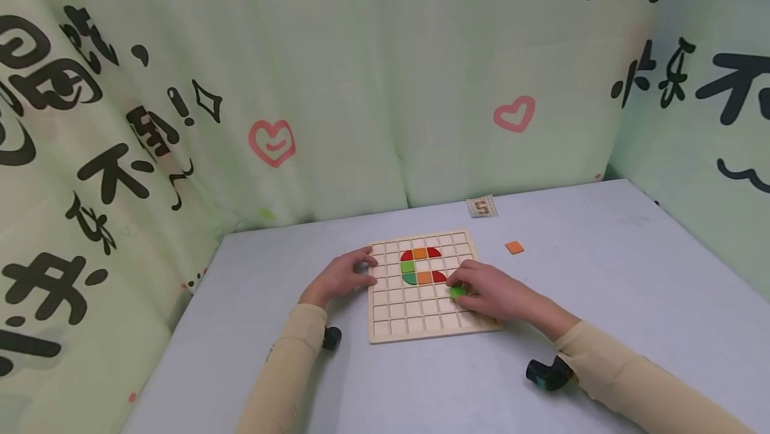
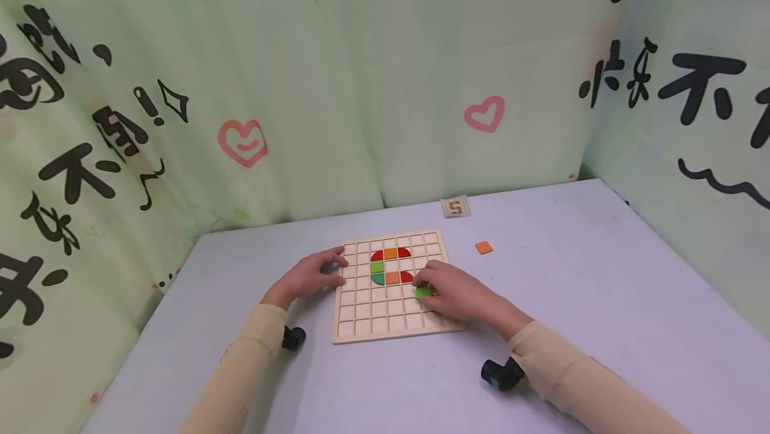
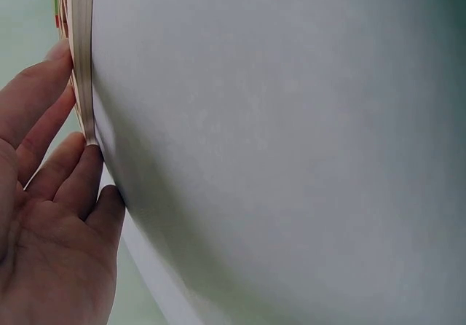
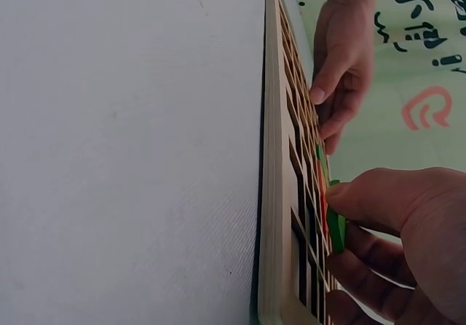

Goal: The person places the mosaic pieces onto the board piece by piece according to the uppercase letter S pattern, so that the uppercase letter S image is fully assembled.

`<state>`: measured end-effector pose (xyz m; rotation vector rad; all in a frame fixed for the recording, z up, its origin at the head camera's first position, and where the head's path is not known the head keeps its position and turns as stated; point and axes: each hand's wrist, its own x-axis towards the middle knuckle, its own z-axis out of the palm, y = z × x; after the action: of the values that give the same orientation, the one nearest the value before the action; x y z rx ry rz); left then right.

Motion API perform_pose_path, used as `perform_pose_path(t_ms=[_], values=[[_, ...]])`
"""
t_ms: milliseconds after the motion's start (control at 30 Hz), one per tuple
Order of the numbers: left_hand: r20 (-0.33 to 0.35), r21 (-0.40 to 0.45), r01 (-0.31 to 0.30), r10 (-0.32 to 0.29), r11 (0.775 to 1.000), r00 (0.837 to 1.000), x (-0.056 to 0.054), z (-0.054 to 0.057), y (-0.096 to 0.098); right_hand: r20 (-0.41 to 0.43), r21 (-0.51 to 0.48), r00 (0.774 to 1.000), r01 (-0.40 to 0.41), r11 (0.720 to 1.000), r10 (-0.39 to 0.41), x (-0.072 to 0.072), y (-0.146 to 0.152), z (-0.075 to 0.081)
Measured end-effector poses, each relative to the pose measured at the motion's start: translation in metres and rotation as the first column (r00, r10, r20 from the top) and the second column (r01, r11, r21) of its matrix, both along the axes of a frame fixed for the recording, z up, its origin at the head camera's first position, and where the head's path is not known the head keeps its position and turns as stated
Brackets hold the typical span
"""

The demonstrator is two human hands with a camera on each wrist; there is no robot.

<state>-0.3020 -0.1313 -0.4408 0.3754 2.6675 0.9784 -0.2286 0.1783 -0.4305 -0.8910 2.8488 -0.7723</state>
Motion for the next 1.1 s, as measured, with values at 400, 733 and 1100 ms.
perform_pose_path(t_ms=[400,733,1100], values=[[0.003,-0.008,-0.006,0.006,1.000,1.000,0.002,0.000,-0.002,-0.033,0.038,0.999,-0.007,0.999,0.008,-0.002,-0.012,0.003],[0.001,0.010,0.002,-0.002,1.000,1.000,0.001,-0.001,-0.001,-0.044,0.079,0.999,0.003,0.997,0.000,-0.008,-0.017,0.002],[0.002,0.007,-0.002,0.002,1.000,1.000,0.002,0.000,-0.001,-0.085,0.035,0.996,-0.018,0.999,0.021,-0.012,-0.019,-0.001]])
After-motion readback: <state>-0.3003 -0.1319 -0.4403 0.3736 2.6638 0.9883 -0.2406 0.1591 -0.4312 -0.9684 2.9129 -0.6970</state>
